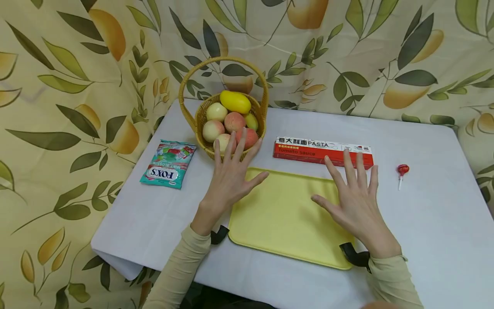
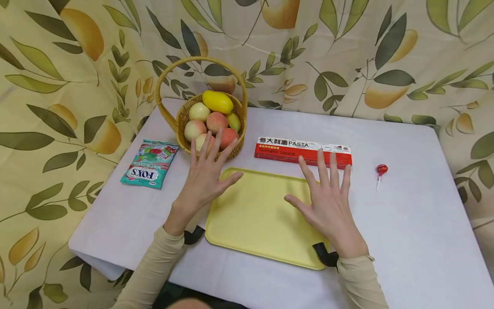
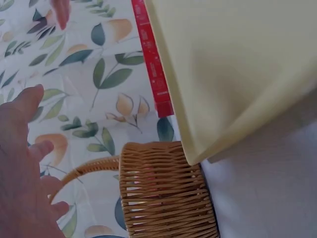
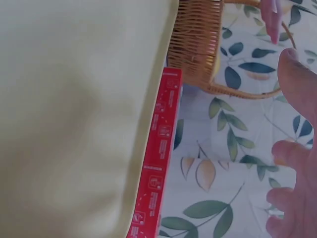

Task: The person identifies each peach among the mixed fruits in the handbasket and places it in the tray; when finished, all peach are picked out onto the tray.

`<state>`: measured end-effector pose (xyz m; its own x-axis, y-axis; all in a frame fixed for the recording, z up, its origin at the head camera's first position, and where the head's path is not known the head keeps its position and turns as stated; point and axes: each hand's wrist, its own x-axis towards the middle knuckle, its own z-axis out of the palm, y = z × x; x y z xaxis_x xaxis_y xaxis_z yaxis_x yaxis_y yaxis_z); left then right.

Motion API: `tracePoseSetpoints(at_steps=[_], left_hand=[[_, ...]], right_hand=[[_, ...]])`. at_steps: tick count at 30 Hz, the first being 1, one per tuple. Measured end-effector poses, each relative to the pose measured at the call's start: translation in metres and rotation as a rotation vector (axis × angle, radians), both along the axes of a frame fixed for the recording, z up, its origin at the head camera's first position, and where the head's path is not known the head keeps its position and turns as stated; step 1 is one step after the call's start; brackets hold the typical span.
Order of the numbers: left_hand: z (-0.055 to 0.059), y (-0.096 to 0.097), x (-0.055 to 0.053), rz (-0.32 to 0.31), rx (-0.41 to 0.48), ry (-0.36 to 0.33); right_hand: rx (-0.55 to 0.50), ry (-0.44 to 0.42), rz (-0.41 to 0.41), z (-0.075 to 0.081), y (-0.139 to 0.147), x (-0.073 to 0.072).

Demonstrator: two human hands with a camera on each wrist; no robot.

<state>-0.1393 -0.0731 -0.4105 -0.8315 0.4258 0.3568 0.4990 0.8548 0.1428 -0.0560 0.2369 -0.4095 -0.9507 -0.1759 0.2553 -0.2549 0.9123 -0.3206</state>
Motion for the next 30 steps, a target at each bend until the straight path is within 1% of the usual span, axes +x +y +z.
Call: tracePoseSetpoints(at_steps=[5,9,10,11,13,15,16,18,19,21,23,26,28,30], left_hand=[[-0.001,0.001,-0.003,-0.016,0.006,-0.015],[-0.004,-0.007,-0.006,-0.023,0.021,-0.026],[-0.003,-0.012,-0.007,-0.019,0.041,-0.04],[-0.003,-0.018,-0.009,-0.019,0.078,-0.059],[-0.001,-0.034,-0.014,-0.013,0.187,-0.127],[0.002,-0.055,-0.023,-0.008,0.326,-0.193],[0.004,-0.066,-0.03,-0.002,0.395,-0.221],[0.007,-0.087,-0.047,-0.001,0.53,-0.263],[0.009,-0.097,-0.056,0.007,0.581,-0.276],[0.013,-0.113,-0.073,0.027,0.678,-0.271],[0.018,-0.125,-0.087,0.057,0.764,-0.284],[0.026,-0.135,-0.097,0.097,0.845,-0.334],[0.032,-0.136,-0.099,0.106,0.88,-0.382],[0.038,-0.136,-0.099,0.102,0.891,-0.412]], right_hand=[[0.011,0.005,-0.006,0.001,0.002,0.002],[0.016,0.006,0.017,-0.001,-0.002,0.001],[0.021,0.008,0.025,-0.001,-0.004,0.0],[0.031,0.004,0.034,-0.002,-0.007,-0.002],[0.056,-0.001,0.06,-0.001,-0.014,-0.009],[0.088,-0.021,0.091,0.003,-0.022,-0.022],[0.105,-0.031,0.109,0.005,-0.027,-0.03],[0.128,-0.048,0.15,0.01,-0.038,-0.049],[0.134,-0.059,0.17,0.013,-0.044,-0.06],[0.134,-0.072,0.228,0.016,-0.059,-0.082],[0.126,-0.073,0.301,0.019,-0.078,-0.104],[0.129,-0.097,0.383,0.02,-0.108,-0.134],[0.134,-0.129,0.416,0.018,-0.128,-0.152],[0.143,-0.175,0.425,0.016,-0.146,-0.169]])
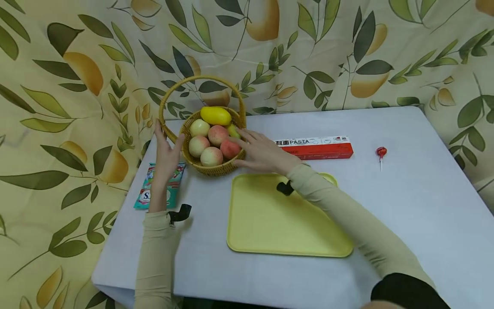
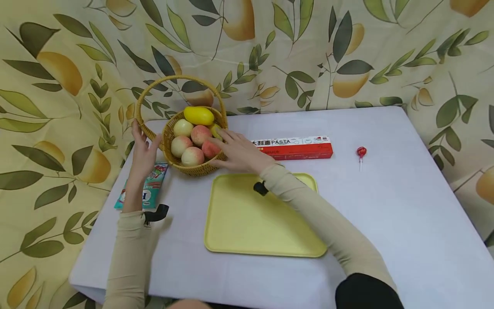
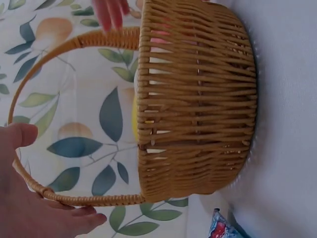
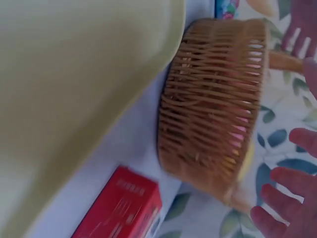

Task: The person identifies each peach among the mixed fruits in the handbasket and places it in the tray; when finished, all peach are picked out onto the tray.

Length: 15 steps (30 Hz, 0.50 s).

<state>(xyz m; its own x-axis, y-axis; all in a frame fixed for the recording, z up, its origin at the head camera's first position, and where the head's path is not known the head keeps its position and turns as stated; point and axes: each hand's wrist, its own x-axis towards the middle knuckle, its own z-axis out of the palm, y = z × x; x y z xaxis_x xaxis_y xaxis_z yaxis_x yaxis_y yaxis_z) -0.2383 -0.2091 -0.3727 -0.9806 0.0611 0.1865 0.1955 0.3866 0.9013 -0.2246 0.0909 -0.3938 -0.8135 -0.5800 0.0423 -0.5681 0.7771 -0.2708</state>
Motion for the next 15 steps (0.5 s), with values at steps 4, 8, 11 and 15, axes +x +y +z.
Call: tracePoseSetpoints(at_steps=[4,8,11,15], left_hand=[[0.001,0.004,-0.004,-0.017,0.023,0.028],[-0.009,0.002,-0.014,-0.018,0.029,0.06],[-0.015,0.0,-0.017,-0.014,0.022,0.062],[-0.018,-0.002,-0.015,0.0,0.007,0.048]], right_hand=[[0.059,-0.051,-0.006,-0.006,-0.025,-0.027],[0.138,-0.062,-0.027,-0.009,-0.04,-0.043],[0.175,-0.097,-0.05,-0.007,-0.048,-0.047],[0.178,-0.158,-0.081,0.001,-0.058,-0.048]])
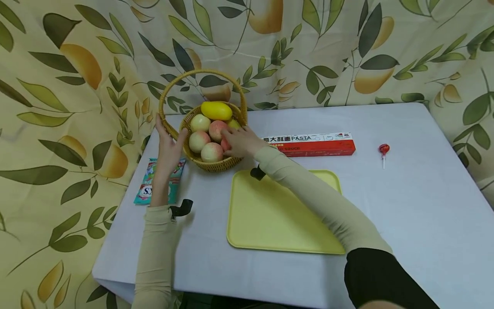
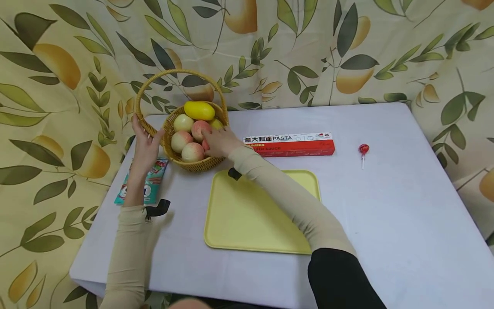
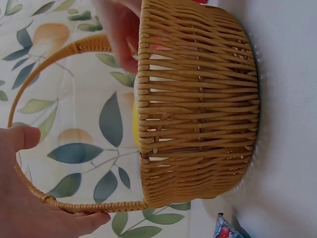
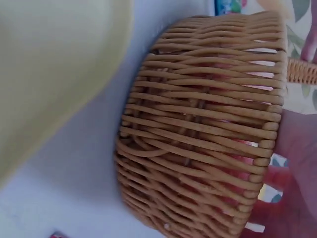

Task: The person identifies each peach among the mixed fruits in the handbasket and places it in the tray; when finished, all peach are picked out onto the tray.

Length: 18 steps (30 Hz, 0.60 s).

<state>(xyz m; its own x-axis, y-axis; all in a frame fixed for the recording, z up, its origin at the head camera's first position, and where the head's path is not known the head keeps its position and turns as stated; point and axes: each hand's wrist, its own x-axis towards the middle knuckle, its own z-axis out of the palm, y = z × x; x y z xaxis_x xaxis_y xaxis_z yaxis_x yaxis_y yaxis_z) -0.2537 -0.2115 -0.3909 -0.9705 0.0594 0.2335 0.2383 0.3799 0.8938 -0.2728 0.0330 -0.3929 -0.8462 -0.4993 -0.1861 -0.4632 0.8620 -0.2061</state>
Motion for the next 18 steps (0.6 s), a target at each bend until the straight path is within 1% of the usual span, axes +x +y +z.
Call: tracePoseSetpoints(at_steps=[3,6,8,9,11,14,16,18], left_hand=[[0.001,0.002,0.0,0.008,-0.013,-0.014],[0.001,0.002,0.001,0.009,-0.022,-0.023],[0.002,0.002,0.001,0.001,-0.023,-0.026],[0.002,0.002,0.001,-0.004,-0.024,-0.026],[0.003,0.002,0.001,-0.011,-0.025,-0.028],[0.004,0.001,0.001,-0.011,-0.032,-0.037],[0.004,-0.001,0.001,-0.005,-0.039,-0.036],[0.004,-0.003,0.0,-0.001,-0.039,-0.028]], right_hand=[[0.018,-0.045,-0.023,0.006,-0.003,-0.003],[0.039,-0.111,-0.038,0.007,-0.008,-0.008],[0.029,-0.148,-0.052,0.006,-0.01,-0.011],[0.015,-0.148,-0.054,0.005,-0.009,-0.011],[-0.027,-0.126,-0.05,0.003,-0.008,-0.011],[-0.135,-0.044,-0.02,0.001,-0.003,-0.006],[-0.241,0.02,0.014,0.002,0.004,0.002],[-0.354,0.071,0.027,0.004,0.013,0.014]])
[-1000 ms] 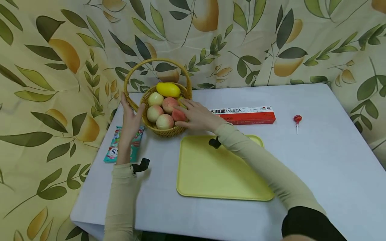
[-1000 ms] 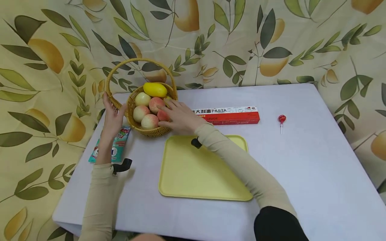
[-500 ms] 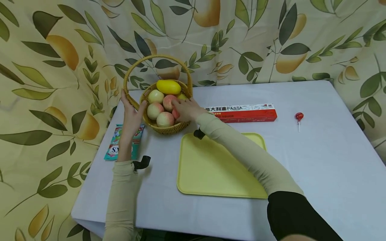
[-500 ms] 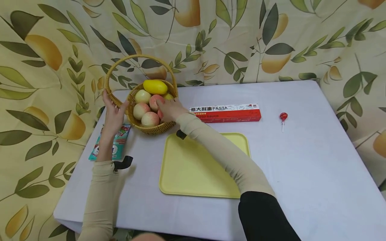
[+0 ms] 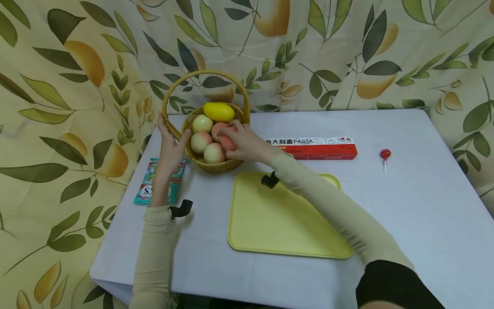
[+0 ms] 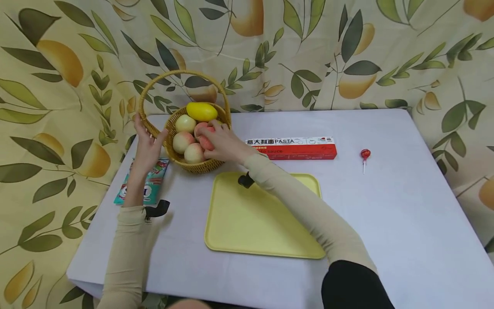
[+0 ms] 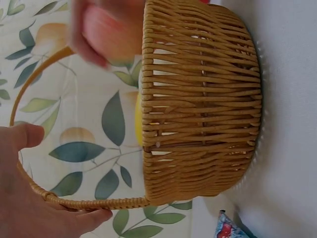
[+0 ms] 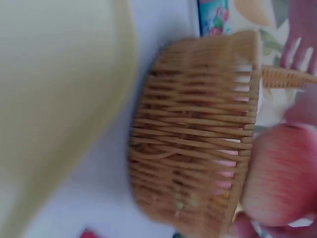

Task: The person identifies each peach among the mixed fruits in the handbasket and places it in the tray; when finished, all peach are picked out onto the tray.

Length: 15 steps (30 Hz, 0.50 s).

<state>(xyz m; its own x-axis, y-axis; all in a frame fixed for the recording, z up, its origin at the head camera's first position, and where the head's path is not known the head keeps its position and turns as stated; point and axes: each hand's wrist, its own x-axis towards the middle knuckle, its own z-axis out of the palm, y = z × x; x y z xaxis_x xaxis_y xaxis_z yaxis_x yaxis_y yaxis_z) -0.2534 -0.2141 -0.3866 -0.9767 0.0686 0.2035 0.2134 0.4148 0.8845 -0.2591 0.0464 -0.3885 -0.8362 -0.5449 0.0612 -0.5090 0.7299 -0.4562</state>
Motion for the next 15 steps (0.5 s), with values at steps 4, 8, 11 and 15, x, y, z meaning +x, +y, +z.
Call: tracePoseSetpoints(at_steps=[4,8,11,15], left_hand=[[0.003,0.0,-0.001,-0.004,0.016,0.013],[0.017,0.004,0.006,-0.021,0.045,-0.003],[0.025,0.006,0.014,-0.028,0.054,-0.029],[0.014,0.006,0.009,-0.009,0.031,-0.019]], right_hand=[[-0.184,0.062,-0.011,0.002,0.03,0.03],[-0.242,0.016,-0.072,0.003,0.07,0.064],[-0.234,-0.04,-0.132,0.0,0.101,0.092],[-0.227,-0.089,-0.233,-0.005,0.136,0.122]])
